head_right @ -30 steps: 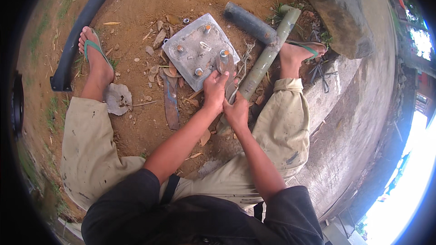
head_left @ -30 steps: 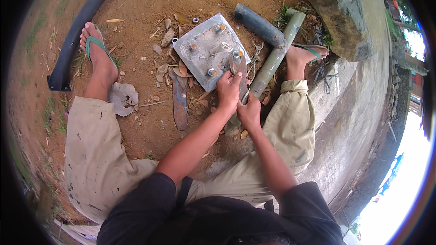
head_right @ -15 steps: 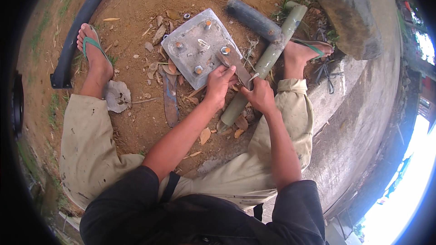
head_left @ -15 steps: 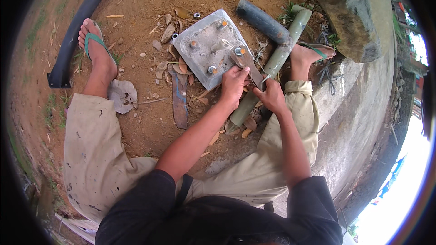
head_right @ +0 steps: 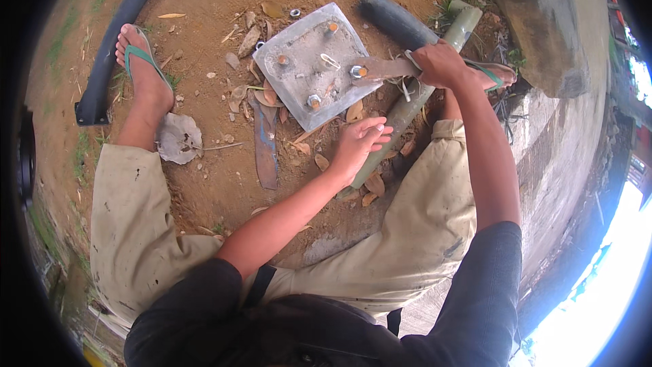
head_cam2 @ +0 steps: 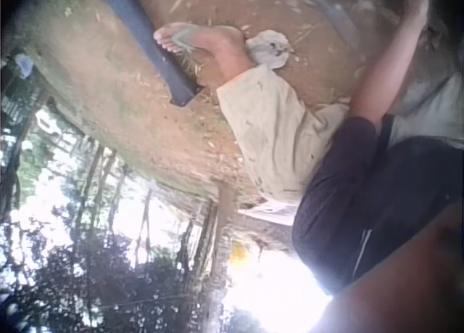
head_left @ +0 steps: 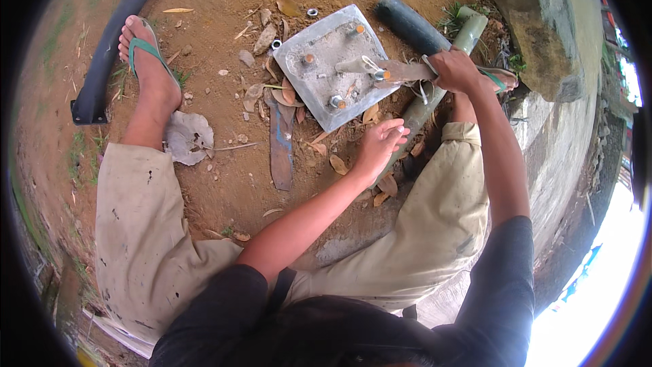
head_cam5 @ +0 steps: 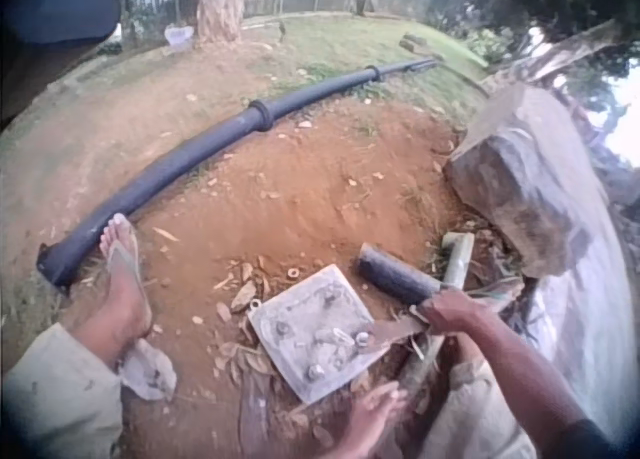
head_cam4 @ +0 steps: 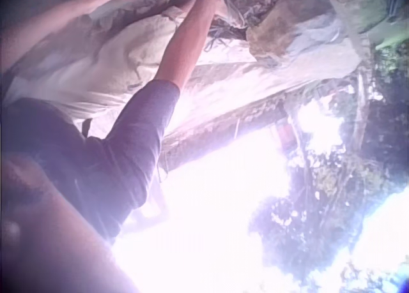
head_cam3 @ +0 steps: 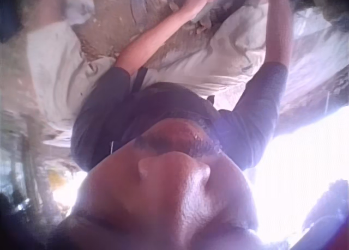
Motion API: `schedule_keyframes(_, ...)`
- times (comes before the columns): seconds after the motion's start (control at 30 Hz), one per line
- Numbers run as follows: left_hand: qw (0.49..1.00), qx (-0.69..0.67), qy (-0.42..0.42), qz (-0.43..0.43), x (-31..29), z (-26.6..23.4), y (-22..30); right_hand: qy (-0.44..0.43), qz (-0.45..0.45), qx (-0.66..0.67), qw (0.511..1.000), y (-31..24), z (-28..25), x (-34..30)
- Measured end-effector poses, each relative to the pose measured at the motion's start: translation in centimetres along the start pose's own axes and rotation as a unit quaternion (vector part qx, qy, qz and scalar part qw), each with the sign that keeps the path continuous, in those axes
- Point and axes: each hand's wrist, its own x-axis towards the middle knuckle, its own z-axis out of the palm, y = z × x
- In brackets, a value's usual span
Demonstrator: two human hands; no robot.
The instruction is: The person sits on the ground and uses a wrench to loosen and remove nuts from a metal plate mounted on a concrete base.
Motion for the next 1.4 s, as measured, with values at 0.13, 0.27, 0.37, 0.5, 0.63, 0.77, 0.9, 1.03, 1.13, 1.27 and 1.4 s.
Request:
schedule_keyframes(0.13,0.999,-0.032,0.009,-0.004,0.6,0.8,0.6,0.113,0.129,0.114,0.979,-1.9,2.0,-1.7)
schedule_keyframes(0.27,0.999,-0.045,0.007,0.007,1.1,0.9,1.5,0.081,0.212,0.059,0.972,-2.3,0.9,-6.8)
schedule_keyframes(0.37,0.999,-0.043,0.025,-0.012,1.0,1.0,1.7,0.025,0.317,0.253,0.914,-8.0,1.0,-10.0)
schedule_keyframes(0.5,0.996,-0.021,0.082,0.002,1.4,0.4,0.3,0.042,0.391,0.565,0.726,-18.7,1.1,-10.2)
schedule_keyframes(0.63,0.99,-0.088,0.069,0.084,2.1,-0.6,-1.0,0.082,0.39,0.58,0.71,-22.5,3.4,-8.8)
schedule_keyframes(0.77,0.986,-0.098,0.099,0.096,1.4,-0.5,0.8,0.138,0.367,0.562,0.728,-23.1,4.0,-7.4)
schedule_keyframes(0.9,0.986,-0.096,0.094,0.096,2.0,-0.7,0.8,0.147,0.355,0.558,0.735,-22.5,4.8,-7.0)
schedule_keyframes(1.03,0.988,-0.101,0.082,0.084,2.8,-0.7,0.7,0.175,0.363,0.482,0.778,-21.5,5.1,-7.1)
schedule_keyframes(1.13,0.985,-0.113,0.088,0.093,3.1,-0.3,0.9,0.139,0.428,0.389,0.804,-21.4,2.7,-6.7)
schedule_keyframes(1.27,0.986,-0.082,0.094,0.113,3.4,0.4,1.3,0.141,0.411,0.328,0.839,-19.5,3.7,-6.4)
schedule_keyframes(1.4,0.988,-0.069,0.094,0.103,3.9,0.3,0.4,0.131,0.377,0.321,0.859,-18.0,3.9,-6.3)
